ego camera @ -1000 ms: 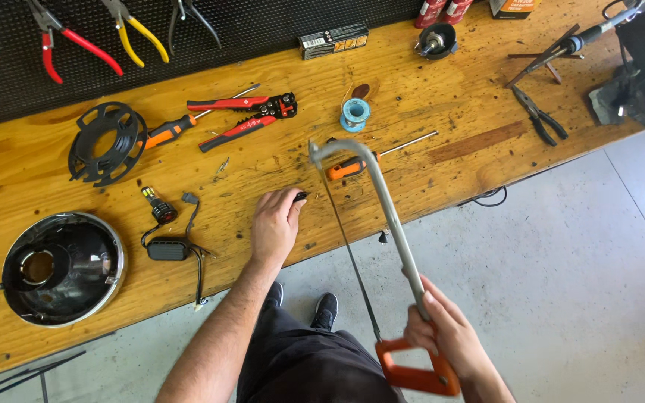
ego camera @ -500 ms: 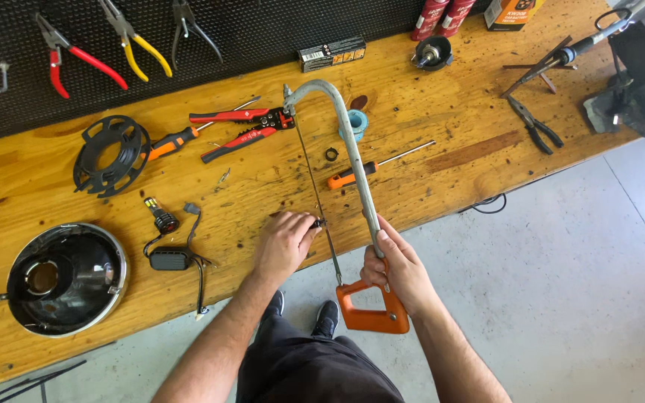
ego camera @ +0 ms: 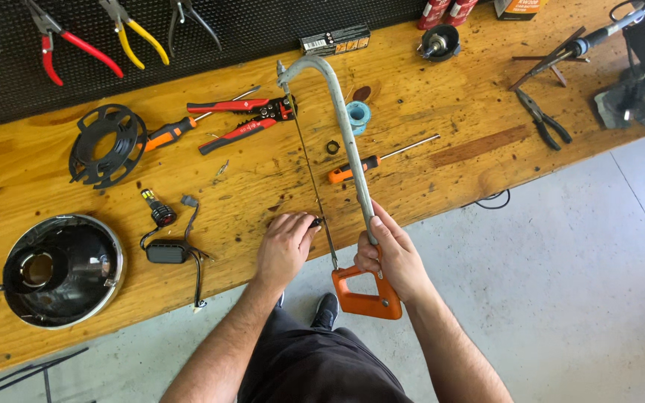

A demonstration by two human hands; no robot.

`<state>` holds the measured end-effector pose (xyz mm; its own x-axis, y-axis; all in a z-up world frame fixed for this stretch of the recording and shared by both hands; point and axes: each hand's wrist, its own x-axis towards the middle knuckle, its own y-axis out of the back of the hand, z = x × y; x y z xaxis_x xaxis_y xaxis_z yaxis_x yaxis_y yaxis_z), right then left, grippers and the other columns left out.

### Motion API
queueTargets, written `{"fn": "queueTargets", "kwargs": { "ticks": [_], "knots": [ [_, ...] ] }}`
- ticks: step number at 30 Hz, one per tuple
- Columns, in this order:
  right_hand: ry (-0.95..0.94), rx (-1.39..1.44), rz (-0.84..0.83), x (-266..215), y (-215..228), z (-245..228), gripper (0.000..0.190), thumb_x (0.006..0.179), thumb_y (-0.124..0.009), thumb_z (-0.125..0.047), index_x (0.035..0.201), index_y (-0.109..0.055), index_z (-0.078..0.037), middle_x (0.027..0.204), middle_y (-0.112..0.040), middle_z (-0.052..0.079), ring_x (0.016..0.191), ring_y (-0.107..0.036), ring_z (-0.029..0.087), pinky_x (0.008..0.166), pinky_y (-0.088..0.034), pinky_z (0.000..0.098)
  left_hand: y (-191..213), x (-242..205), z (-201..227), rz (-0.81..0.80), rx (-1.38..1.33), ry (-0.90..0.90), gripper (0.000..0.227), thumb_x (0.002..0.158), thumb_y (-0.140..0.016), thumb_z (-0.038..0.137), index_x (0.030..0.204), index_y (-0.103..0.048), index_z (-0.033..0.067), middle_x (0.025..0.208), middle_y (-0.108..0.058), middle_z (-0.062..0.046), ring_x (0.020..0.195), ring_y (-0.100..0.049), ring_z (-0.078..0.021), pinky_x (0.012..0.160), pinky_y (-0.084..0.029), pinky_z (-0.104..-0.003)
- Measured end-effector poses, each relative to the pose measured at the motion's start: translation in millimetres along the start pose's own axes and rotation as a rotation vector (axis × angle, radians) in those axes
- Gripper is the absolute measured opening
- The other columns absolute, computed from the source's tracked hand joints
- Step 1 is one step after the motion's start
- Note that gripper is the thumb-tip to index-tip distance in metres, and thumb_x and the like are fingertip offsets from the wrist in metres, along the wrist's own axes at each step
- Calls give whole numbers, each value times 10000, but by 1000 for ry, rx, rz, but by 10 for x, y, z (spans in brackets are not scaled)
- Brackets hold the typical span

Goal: The person uses a hacksaw to cut a small black metal ring held in the left hand. The sawing continues steadily until the ring is severed, after which the person sets the saw down and briefly handles the cut pieces on the workbench.

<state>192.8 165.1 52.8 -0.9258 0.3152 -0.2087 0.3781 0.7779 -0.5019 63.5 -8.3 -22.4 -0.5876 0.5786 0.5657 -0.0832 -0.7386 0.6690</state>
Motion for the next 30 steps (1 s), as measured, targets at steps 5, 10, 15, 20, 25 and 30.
{"fn": "queueTargets", "kwargs": {
  "ticks": [5,10,15,20,25,30],
  "knots": [
    [1,-24,-6,-2,20,-8,483,1109,-370,-167,1585,-366,-90,662,-319,36,499,-327,157,515,-415,363,13,-5,-6,-25,2,4,167,975,-716,229,1080,-711,99,995,-742,-90,1008,-726,-263,866,-575,-356],
    [-3,-26,11,26,107,53,487,1111,-372,-182,1592,-340,-115,658,-329,42,504,-334,158,517,-406,358,-16,-23,5,-64,50,12,181,996,-689,204,1140,-714,97,1025,-744,-91,1036,-719,-239,898,-563,-326],
    [-4,-39,10,27,50,48,494,1111,-372,-180,1596,-335,-96,657,-325,36,506,-329,149,508,-386,337,12,-2,42,-72,47,18,182,1001,-684,192,1147,-709,85,1031,-740,-98,1047,-715,-247,905,-566,-338],
    [-11,-63,-4,-46,62,136,510,1110,-370,-193,1606,-312,-91,651,-326,28,489,-348,149,483,-377,322,3,3,44,-72,62,31,156,1020,-666,171,1126,-707,64,993,-738,-110,1020,-721,-249,897,-574,-339],
    [-42,-12,7,-103,199,185,513,1101,-366,-185,1605,-304,-113,625,-313,26,458,-328,152,472,-378,338,-98,-60,-64,-9,50,-2,163,981,-702,179,1127,-715,109,995,-731,-76,1000,-712,-241,882,-570,-337],
    [-55,-26,-4,1,159,18,517,1106,-357,-201,1612,-304,-109,627,-338,-5,458,-354,125,472,-419,337,-31,-14,-58,-33,-5,-24,159,974,-688,145,1129,-701,108,1004,-720,-88,999,-703,-267,884,-566,-362]
  ]
}}
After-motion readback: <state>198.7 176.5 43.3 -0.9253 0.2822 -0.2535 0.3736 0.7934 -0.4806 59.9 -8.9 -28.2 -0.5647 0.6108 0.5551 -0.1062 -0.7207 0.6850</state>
